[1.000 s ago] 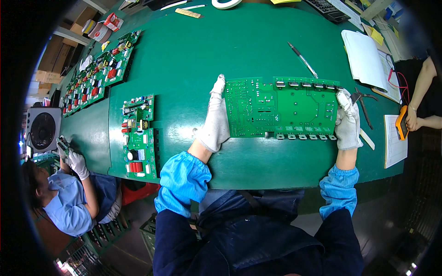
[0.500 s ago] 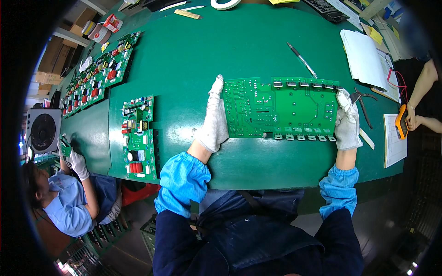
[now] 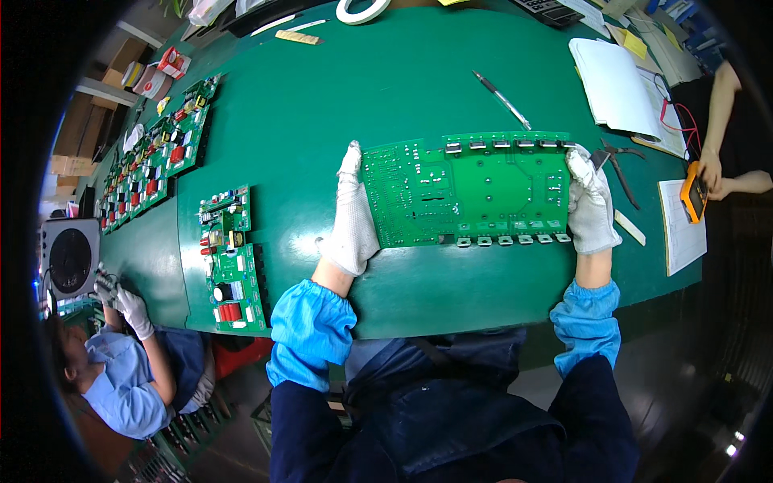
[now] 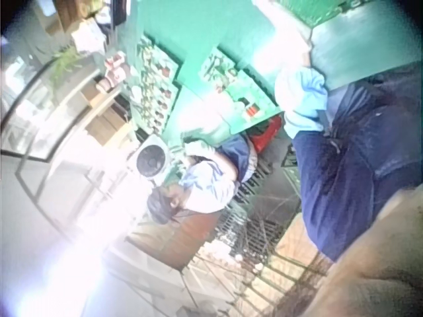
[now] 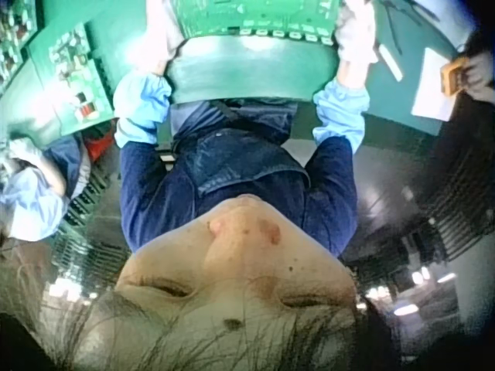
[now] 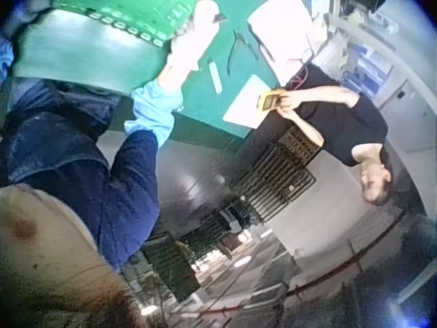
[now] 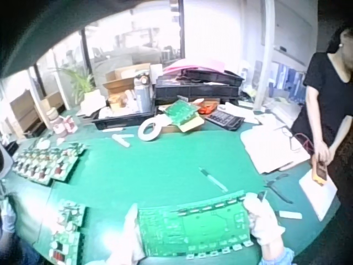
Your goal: The person assembles electronic components onto a printed circuit board by hand, using pliers to secure the components.
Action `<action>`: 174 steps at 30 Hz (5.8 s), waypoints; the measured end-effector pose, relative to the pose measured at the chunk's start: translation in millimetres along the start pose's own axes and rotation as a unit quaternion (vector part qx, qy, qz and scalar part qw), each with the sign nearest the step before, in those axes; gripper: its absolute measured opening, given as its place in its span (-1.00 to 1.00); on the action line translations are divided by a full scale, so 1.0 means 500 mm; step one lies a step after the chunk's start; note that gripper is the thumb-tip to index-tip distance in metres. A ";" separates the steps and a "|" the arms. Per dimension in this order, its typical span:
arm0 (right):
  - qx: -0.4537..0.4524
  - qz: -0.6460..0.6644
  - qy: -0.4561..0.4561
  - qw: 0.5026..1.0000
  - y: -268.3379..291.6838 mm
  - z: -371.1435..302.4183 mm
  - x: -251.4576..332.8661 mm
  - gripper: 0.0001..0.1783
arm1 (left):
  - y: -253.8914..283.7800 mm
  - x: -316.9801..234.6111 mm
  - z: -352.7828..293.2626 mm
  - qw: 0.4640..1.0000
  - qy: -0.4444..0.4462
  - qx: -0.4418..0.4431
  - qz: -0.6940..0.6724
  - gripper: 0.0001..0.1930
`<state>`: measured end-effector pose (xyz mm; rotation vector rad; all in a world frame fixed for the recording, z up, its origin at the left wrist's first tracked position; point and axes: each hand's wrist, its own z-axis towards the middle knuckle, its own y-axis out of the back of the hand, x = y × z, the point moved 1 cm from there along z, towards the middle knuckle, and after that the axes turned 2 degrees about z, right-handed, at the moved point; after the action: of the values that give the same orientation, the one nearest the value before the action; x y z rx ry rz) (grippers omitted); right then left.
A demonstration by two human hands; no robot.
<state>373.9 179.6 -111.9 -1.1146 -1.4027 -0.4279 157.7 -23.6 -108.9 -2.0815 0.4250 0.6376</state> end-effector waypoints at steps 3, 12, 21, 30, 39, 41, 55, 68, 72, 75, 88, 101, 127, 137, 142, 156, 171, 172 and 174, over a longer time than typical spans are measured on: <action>0.000 0.013 0.000 1.000 -0.008 -0.001 0.003 -0.67 | 0.001 0.000 0.004 1.000 -0.010 -0.015 0.006 -0.13; -0.011 0.004 -0.011 1.000 -0.014 -0.007 0.008 -0.66 | -0.009 -0.004 -0.001 0.999 -0.003 -0.043 0.008 -0.15; 0.039 -0.001 0.004 0.999 -0.022 -0.010 0.017 -0.63 | 0.014 0.007 0.015 1.000 -0.028 -0.004 0.000 -0.15; 0.047 0.013 -0.009 0.999 -0.025 -0.012 0.018 -0.66 | 0.001 0.007 0.008 0.999 -0.045 -0.015 0.008 -0.17; 0.039 0.006 -0.015 0.999 -0.024 -0.019 0.021 -0.65 | -0.008 0.005 0.003 0.996 -0.055 -0.056 0.033 -0.16; 0.034 0.005 -0.018 0.999 -0.028 -0.020 0.020 -0.65 | -0.003 0.007 0.006 0.996 -0.055 -0.061 0.024 -0.16; 0.067 -0.313 0.070 0.945 -0.069 -0.015 0.034 -0.67 | 0.101 0.013 0.023 0.915 -0.336 -0.192 0.117 -0.17; 0.148 -0.653 0.367 0.646 -0.069 -0.140 -0.052 -0.59 | 0.086 0.008 0.017 0.899 -0.369 0.015 0.233 -0.05; 0.163 -0.668 0.338 0.643 -0.062 -0.141 -0.077 -0.48 | 0.068 0.006 0.001 0.884 -0.392 -0.003 0.254 -0.05; 0.159 -0.654 0.312 0.670 -0.069 -0.141 -0.076 -0.46 | 0.072 0.010 0.003 0.868 -0.421 0.017 0.263 -0.12; 0.183 -0.687 0.328 0.623 -0.189 -0.197 -0.092 -0.57 | 0.072 0.002 0.006 0.874 -0.411 0.040 0.258 -0.28; 0.185 -0.664 0.341 0.639 -0.213 -0.200 -0.143 -0.55 | 0.070 -0.002 0.010 0.867 -0.416 0.042 0.270 -0.20; 0.141 -0.651 0.311 0.678 -0.114 -0.209 -0.093 -0.58 | 0.065 -0.004 0.006 0.860 -0.428 0.026 0.276 -0.14; 0.041 -0.612 0.332 0.717 -0.056 -0.157 -0.057 -0.63 | 0.067 -0.003 0.016 0.899 -0.376 0.029 0.223 -0.19; 0.117 -0.674 0.311 0.660 -0.079 -0.167 -0.073 -0.54 | 0.069 -0.005 0.011 0.890 -0.392 0.027 0.229 -0.21; 0.069 -0.661 0.218 0.714 -0.009 -0.074 0.014 -0.75 | 0.069 -0.003 0.006 0.878 -0.397 -0.001 0.267 -0.15; 0.091 -0.584 0.439 0.676 0.029 -0.019 -0.023 -0.81 | 0.074 0.015 0.002 0.894 -0.345 -0.095 0.270 -0.10; 0.093 -0.583 0.433 0.681 0.028 -0.018 -0.023 -0.80 | 0.078 0.015 0.005 0.894 -0.344 -0.097 0.271 -0.10; 0.098 -0.581 0.411 0.695 0.019 -0.021 -0.013 -0.81 | 0.078 0.014 0.010 0.887 -0.393 -0.045 0.239 -0.11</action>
<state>386.3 173.4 -119.1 0.3530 -1.0887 -1.4287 141.9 -41.0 -141.0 -1.6040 0.4283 1.7304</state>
